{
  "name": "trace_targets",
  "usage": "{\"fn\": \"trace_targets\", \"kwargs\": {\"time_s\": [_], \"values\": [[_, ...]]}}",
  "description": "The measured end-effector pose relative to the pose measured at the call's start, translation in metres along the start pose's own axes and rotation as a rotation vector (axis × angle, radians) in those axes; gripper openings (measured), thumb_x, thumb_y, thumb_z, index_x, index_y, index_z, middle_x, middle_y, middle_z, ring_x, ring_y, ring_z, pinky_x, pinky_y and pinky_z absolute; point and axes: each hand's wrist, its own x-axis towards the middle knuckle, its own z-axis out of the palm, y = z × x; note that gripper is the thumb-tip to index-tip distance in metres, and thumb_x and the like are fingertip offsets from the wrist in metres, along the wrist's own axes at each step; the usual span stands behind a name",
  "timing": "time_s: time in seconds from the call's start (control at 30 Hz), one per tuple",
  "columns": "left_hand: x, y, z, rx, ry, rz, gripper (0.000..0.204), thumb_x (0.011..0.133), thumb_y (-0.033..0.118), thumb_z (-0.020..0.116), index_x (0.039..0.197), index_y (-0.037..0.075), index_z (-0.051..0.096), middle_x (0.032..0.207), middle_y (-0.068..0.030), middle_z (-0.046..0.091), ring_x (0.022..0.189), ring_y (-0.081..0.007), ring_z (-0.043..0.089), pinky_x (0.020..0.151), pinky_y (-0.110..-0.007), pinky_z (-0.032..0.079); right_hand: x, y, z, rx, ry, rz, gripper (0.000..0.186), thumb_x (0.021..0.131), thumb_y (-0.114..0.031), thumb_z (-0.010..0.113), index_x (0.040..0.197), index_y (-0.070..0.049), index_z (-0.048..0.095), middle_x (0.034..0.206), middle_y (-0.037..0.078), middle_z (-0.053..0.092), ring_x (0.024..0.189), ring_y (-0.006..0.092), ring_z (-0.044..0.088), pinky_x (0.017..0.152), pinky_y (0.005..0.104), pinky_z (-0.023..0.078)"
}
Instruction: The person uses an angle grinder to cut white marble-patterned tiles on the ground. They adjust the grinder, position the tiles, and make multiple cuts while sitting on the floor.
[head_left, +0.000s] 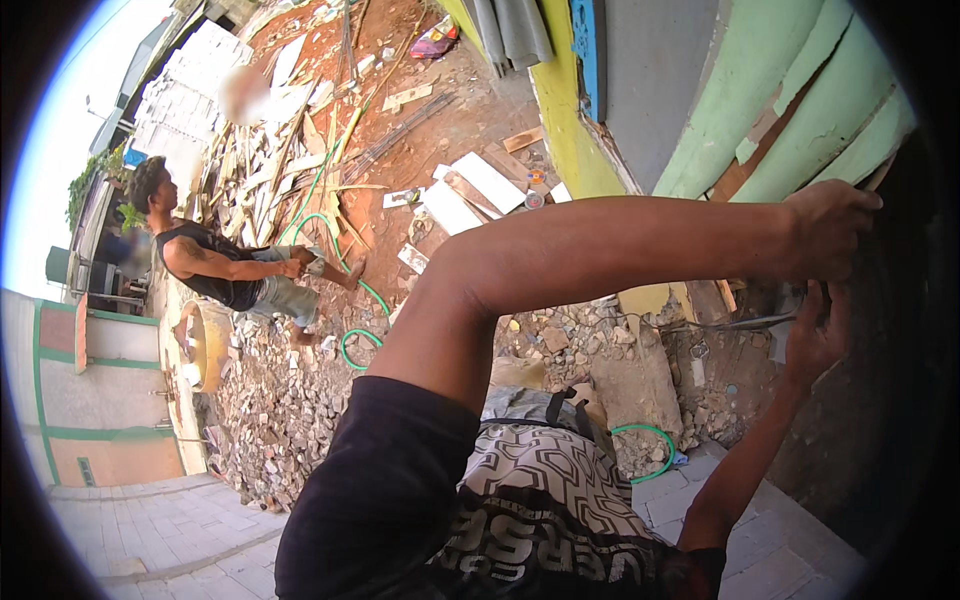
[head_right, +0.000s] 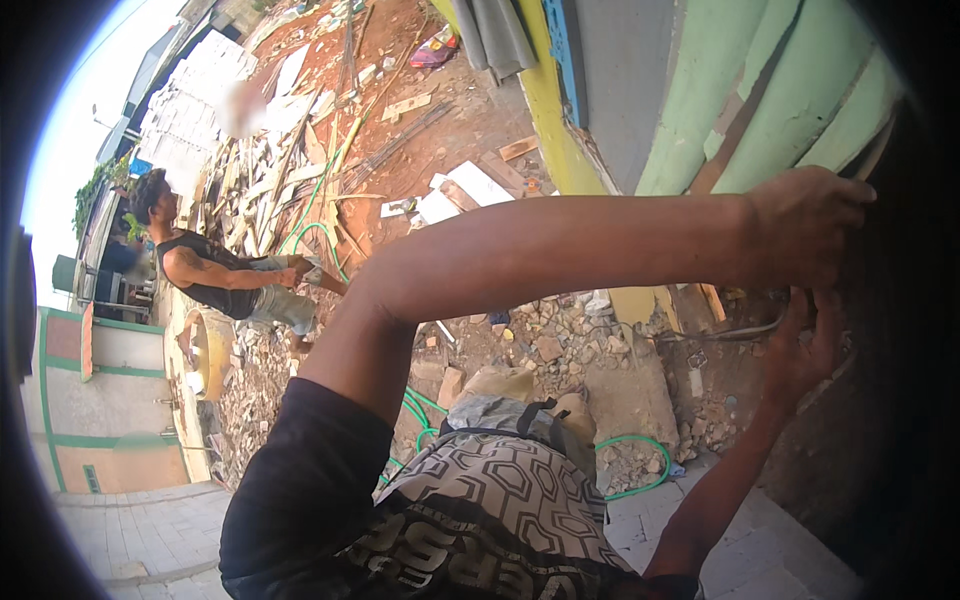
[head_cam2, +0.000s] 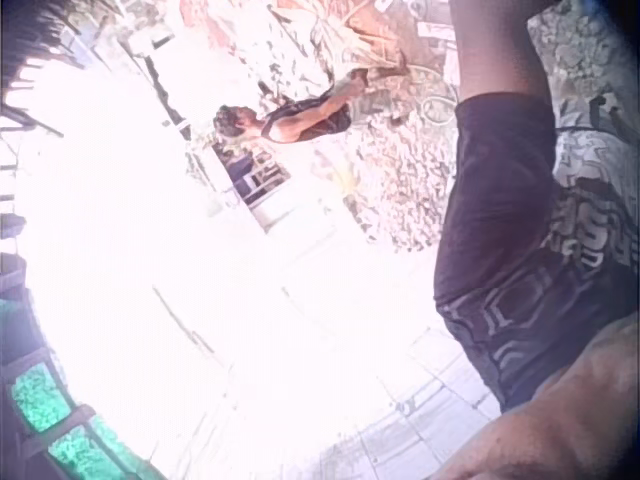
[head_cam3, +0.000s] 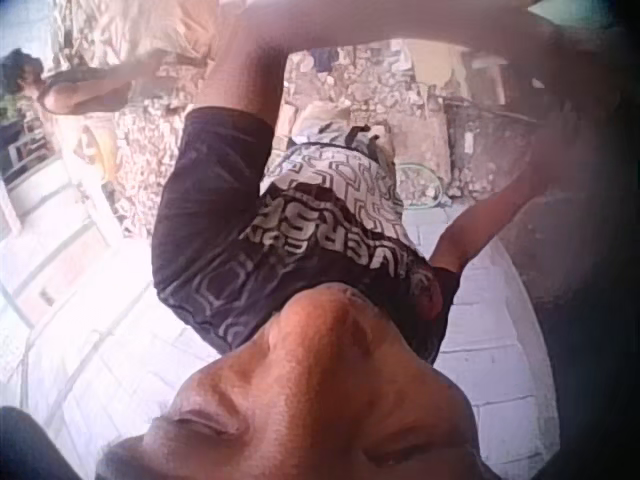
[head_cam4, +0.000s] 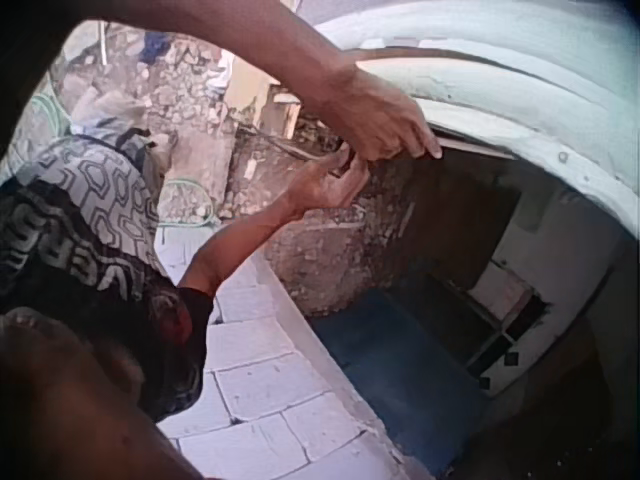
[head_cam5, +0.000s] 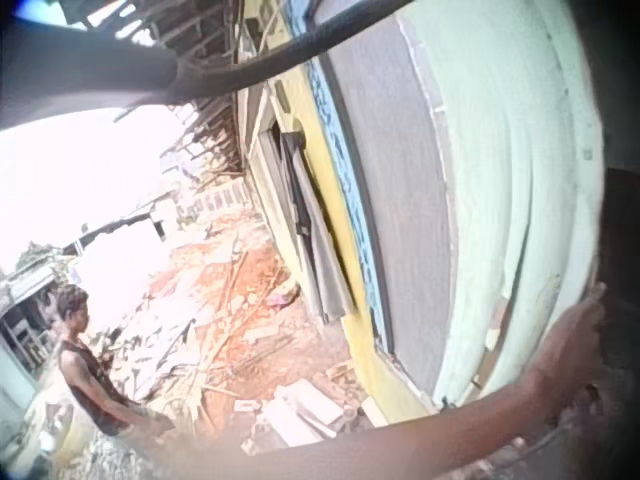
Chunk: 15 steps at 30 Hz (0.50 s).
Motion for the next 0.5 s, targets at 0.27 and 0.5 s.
{"fn": "trace_targets", "kwargs": {"time_s": [0.27,0.5], "values": [[-0.124,0.167,0.100,-0.718,0.702,-0.630,0.051,0.083,0.024,0.074,0.130,0.012,0.058,0.122,-0.0103,0.058,0.118,-0.0273,0.055,0.102,-0.045,0.047,0.013,-0.006,-0.020,0.128,-0.056,0.008,0.032,0.102,-0.015,0.063,0.127,0.005,0.065,0.121,0.014,0.069,0.105,0.0177,0.063,0.092,0.0320,0.050],[-0.399,0.397,0.218,-1.411,-0.505,-1.650,0.056,0.086,0.029,0.075,0.133,0.004,0.060,0.112,-0.0211,0.072,0.106,-0.0387,0.068,0.089,-0.047,0.054,0.023,0.000,-0.009,0.084,-0.033,0.064,0.032,0.103,-0.018,0.062,0.123,0.007,0.067,0.118,0.014,0.071,0.104,0.0185,0.064,0.092,0.0318,0.050]]}}
